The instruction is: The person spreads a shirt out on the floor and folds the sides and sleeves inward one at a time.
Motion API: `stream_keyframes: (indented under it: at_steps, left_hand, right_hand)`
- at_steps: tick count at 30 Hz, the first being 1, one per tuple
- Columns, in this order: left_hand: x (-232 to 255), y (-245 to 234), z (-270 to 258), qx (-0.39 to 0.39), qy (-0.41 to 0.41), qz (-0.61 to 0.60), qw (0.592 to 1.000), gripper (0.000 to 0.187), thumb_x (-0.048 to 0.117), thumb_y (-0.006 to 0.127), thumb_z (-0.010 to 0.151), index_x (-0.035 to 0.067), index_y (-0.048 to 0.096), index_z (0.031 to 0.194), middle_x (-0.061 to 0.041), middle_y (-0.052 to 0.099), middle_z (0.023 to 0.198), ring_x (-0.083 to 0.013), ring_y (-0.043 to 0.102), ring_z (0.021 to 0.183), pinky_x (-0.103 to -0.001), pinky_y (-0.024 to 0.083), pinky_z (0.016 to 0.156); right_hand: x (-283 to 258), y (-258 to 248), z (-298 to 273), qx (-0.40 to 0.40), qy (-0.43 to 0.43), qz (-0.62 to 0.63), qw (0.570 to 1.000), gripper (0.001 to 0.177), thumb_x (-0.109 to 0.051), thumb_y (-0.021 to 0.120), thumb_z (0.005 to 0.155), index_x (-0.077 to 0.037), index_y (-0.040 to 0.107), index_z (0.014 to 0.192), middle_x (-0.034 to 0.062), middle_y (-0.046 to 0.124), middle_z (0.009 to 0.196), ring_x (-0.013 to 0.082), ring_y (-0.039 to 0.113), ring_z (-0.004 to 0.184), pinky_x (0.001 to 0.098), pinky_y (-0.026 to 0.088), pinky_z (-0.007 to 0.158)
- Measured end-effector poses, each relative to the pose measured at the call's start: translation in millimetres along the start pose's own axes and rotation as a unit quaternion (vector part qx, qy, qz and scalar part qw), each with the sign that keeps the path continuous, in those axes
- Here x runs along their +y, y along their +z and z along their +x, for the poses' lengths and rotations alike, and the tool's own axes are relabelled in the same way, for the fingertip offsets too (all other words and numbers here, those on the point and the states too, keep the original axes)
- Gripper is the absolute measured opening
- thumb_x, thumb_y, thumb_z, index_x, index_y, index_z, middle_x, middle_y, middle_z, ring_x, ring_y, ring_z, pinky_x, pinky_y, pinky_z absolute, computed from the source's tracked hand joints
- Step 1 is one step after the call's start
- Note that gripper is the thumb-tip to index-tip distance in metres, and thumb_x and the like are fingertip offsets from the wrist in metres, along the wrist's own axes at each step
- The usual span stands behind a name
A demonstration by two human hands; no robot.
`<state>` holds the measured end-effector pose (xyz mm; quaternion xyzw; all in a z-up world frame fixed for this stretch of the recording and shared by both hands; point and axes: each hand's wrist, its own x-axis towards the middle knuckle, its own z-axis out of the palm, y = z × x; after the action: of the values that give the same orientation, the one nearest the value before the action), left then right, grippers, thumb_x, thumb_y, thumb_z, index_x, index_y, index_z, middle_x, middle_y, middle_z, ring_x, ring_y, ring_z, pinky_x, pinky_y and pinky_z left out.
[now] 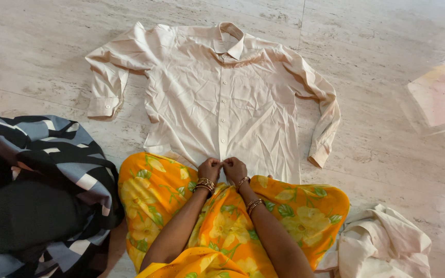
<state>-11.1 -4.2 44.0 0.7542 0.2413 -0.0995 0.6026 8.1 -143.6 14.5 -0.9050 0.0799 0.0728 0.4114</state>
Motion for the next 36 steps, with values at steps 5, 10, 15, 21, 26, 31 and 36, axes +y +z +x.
stream_keyframes:
  at_steps: [5,10,15,21,26,31,36]
  left_hand:
    - [-15.5,6.7,12.0,0.035,0.015,0.029,0.999,0.021,0.026,0.08,0.083,0.007,0.075,0.089,-0.007,0.075,0.076,-0.0199,0.07,0.063,-0.035,0.056,0.064]
    - [-45.1,13.6,25.6,0.058,0.063,0.055,0.995,0.021,0.026,0.08,0.085,0.008,0.074,0.093,-0.009,0.076,0.082,-0.0234,0.073,0.074,-0.036,0.056,0.071]
    - [-49.8,16.8,27.9,0.093,0.085,0.043,0.991,0.022,0.021,0.078,0.084,0.009,0.073,0.101,-0.01,0.077,0.089,-0.0249,0.074,0.081,-0.037,0.057,0.075]
    - [-50.6,17.0,29.3,0.064,0.065,0.034,0.995,0.02,0.016,0.077,0.085,0.011,0.071,0.103,-0.008,0.077,0.088,-0.0205,0.074,0.08,-0.034,0.057,0.074]
    - [-51.0,16.5,27.2,0.058,0.065,0.012,0.996,0.018,0.013,0.076,0.087,0.011,0.072,0.104,-0.007,0.076,0.085,-0.0179,0.072,0.078,-0.032,0.057,0.074]
    - [-49.1,15.6,26.9,0.048,0.049,-0.001,0.998,0.018,0.012,0.075,0.087,0.01,0.072,0.104,-0.005,0.076,0.086,-0.0166,0.072,0.079,-0.032,0.056,0.074]
    - [-48.0,13.9,29.7,0.026,0.045,-0.011,0.999,0.02,0.014,0.075,0.085,0.01,0.072,0.105,-0.008,0.077,0.089,-0.0193,0.074,0.082,-0.033,0.057,0.075]
  right_hand:
    - [0.5,-8.1,1.9,-0.062,0.006,0.086,0.994,0.023,-0.022,0.077,0.086,-0.004,0.077,0.101,0.0079,0.078,0.083,0.0155,0.074,0.069,0.0301,0.059,0.063]
    - [1.1,-10.8,2.1,-0.142,0.025,0.266,0.953,0.014,-0.004,0.072,0.092,0.005,0.072,0.102,0.0082,0.074,0.082,0.0097,0.064,0.066,0.025,0.053,0.056]
    - [8.7,-1.9,8.1,-0.174,0.065,0.362,0.913,0.012,0.0,0.07,0.092,0.005,0.069,0.103,0.0071,0.072,0.085,0.0099,0.065,0.07,0.0239,0.055,0.06]
    - [10.3,0.1,8.8,-0.174,0.076,0.372,0.908,0.01,0.001,0.07,0.093,0.005,0.066,0.102,0.007,0.068,0.082,0.0114,0.064,0.067,0.0249,0.054,0.059]
    - [13.3,-2.9,14.3,-0.192,0.078,0.339,0.918,0.01,0.0,0.07,0.093,0.004,0.066,0.101,0.0072,0.069,0.084,0.0113,0.065,0.068,0.0244,0.055,0.06]
    - [15.0,-2.9,15.4,-0.213,0.064,0.371,0.902,0.011,0.0,0.069,0.094,0.004,0.066,0.104,0.0063,0.069,0.085,0.0108,0.066,0.069,0.0239,0.057,0.061]
    - [11.0,-3.6,13.7,-0.207,0.065,0.379,0.9,0.012,0.0,0.07,0.093,0.004,0.065,0.104,0.0059,0.067,0.083,0.0118,0.065,0.068,0.0246,0.056,0.06]
